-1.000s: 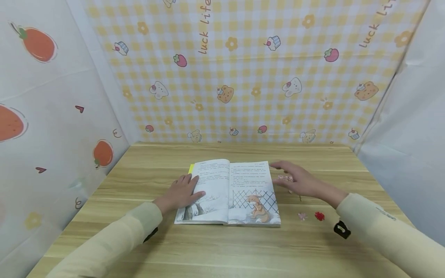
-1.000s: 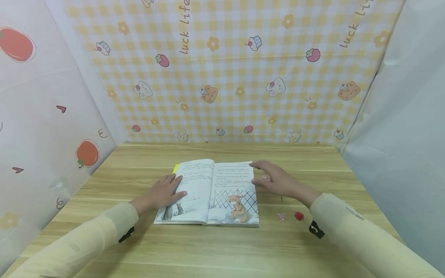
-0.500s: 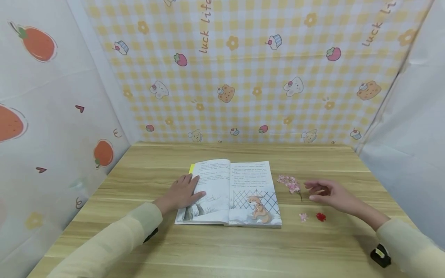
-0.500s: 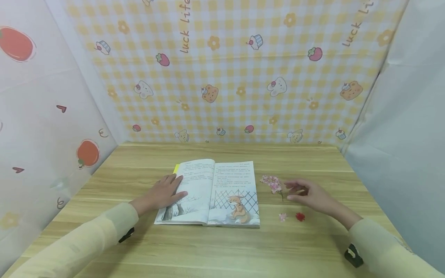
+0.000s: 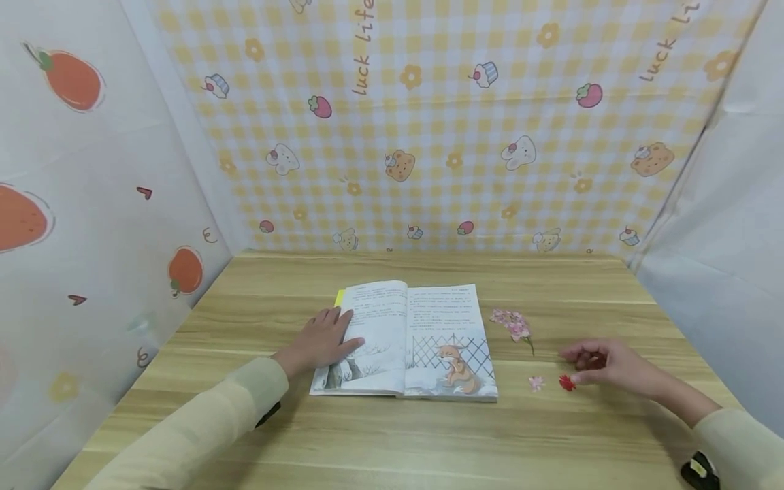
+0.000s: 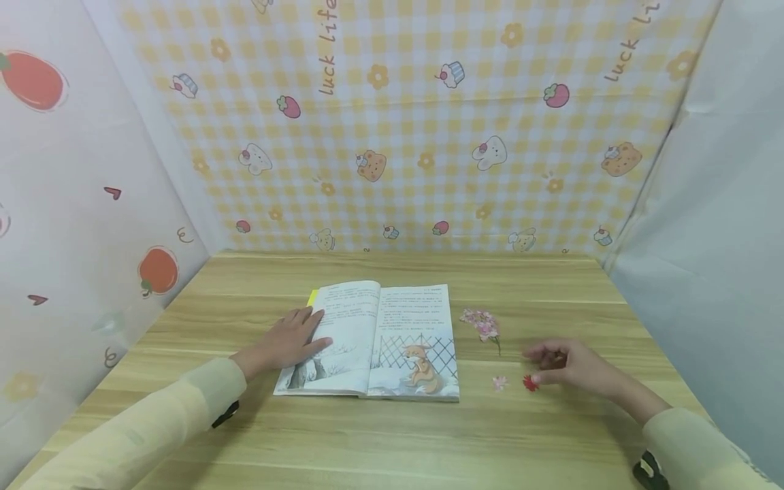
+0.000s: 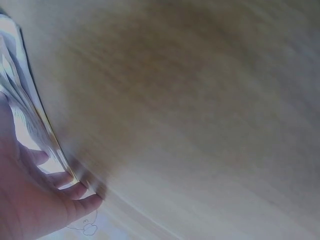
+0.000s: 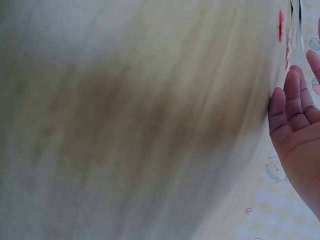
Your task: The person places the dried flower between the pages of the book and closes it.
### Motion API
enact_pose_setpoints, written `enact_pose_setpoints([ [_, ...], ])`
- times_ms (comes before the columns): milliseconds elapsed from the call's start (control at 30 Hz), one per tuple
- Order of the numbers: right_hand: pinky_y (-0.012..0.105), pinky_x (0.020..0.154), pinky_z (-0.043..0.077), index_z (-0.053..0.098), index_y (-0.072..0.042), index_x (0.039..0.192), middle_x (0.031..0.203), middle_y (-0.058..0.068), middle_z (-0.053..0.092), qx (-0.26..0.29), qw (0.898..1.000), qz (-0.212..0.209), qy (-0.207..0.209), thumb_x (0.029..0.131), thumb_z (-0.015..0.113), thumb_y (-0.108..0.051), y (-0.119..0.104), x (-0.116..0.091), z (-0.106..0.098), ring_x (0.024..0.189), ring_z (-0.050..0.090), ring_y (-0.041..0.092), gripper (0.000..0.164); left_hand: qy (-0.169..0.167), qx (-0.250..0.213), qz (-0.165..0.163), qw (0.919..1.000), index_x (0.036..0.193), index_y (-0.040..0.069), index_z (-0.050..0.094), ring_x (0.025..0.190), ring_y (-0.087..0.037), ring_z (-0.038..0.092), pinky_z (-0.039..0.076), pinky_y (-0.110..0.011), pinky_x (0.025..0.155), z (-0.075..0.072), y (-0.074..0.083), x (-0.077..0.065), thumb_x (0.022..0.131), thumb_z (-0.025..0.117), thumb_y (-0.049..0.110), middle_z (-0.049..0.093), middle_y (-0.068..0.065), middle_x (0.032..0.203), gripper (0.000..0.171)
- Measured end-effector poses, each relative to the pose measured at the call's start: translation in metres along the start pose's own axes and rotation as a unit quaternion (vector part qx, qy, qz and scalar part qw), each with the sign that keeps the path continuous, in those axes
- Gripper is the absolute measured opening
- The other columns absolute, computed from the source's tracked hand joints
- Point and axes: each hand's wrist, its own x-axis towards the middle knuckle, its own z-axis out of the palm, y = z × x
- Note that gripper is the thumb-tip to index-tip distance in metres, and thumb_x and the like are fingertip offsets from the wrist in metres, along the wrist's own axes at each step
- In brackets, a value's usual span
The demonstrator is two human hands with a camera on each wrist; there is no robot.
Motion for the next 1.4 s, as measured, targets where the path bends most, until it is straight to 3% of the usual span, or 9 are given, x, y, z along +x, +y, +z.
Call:
enact_pose_setpoints([
  [300,0.026,0.061,0.050,0.063,0.008,0.114,0.094,0.008,0.064,0.022,1.000,-0.009,-0.018,0.086,0.071,-0.001,0.007,0.000,0.004,0.077,0.057,0.009,0.030,-0.009,-0.001,-0.007,0.9999,0.152,0.001,0.026,0.139,-0.045,0.024,0.024,-0.061,0.107,0.000,0.001,0.001,0.097,0.037,0.063,0.027,-0.028,0.151,0.084],
  [600,0.025,0.057,0.043,0.073,-0.005,0.108,0.099,0.002,0.061,-0.035,0.999,-0.028,0.000,0.082,0.076,-0.007,0.009,0.000,0.009,0.073,0.048,0.009,0.026,-0.006,0.005,-0.006,0.9999,0.152,0.001,0.027,0.138,-0.044,0.025,0.025,-0.060,0.107,-0.005,0.004,-0.001,0.097,0.039,0.061,0.028,-0.028,0.151,0.082],
  [867,0.025,0.055,0.043,0.077,-0.008,0.102,0.093,-0.001,0.058,-0.052,0.997,-0.055,0.007,0.081,0.076,-0.003,0.009,-0.001,0.011,0.073,0.048,0.012,0.022,-0.002,0.005,-0.003,1.0000,0.151,0.000,0.028,0.138,-0.044,0.026,0.026,-0.060,0.106,-0.002,0.002,0.000,0.097,0.038,0.062,0.028,-0.028,0.151,0.083],
  [1400,0.023,0.064,0.047,0.076,-0.014,0.088,0.091,0.000,0.056,-0.043,0.999,-0.021,0.000,0.082,0.076,-0.007,0.004,0.000,0.010,0.080,0.052,0.009,0.009,-0.005,-0.008,-0.004,0.9999,0.153,0.002,0.026,0.139,-0.044,0.024,0.024,-0.060,0.107,-0.001,0.000,0.000,0.097,0.036,0.063,0.026,-0.027,0.152,0.084],
])
